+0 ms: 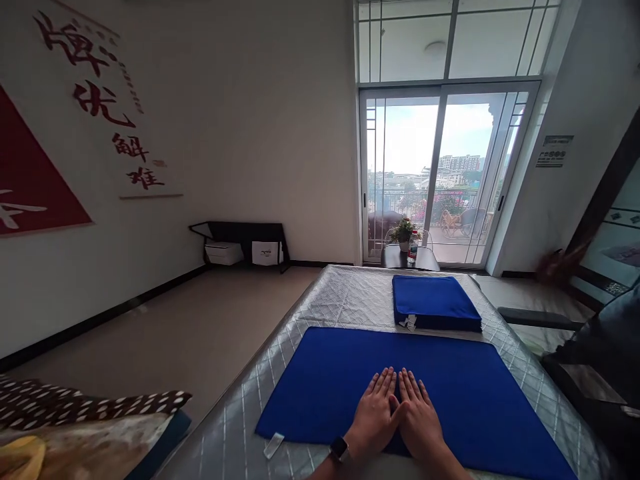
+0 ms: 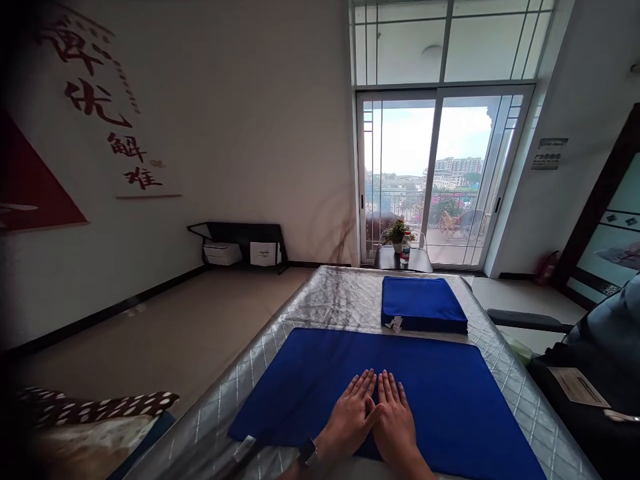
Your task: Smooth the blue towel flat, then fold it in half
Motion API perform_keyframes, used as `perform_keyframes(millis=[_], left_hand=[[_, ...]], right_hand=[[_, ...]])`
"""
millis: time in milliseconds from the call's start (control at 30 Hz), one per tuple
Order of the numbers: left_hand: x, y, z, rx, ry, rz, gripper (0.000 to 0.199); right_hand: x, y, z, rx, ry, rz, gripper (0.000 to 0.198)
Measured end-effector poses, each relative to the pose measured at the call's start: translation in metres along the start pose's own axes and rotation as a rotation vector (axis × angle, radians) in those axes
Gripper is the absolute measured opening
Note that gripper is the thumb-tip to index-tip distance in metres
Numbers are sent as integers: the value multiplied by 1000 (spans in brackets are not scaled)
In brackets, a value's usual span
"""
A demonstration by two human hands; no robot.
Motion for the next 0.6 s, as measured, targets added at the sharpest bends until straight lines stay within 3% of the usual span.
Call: perform_keyframes(millis=[433,600], left_hand=[[-1,-1,-2,-4,-5,61,64],[-7,33,-19,-91,35,113,70]], right_hand=[[-8,-2,-4,40,51,8,72],[-13,-35,-16,86,35,18,74]])
Point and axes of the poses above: each hand's wrist, its own z-axis towards the middle knuckle, its own x-axis out of the palm, y = z × x, the point moved 8 cm from there along z, towards the middle knuckle
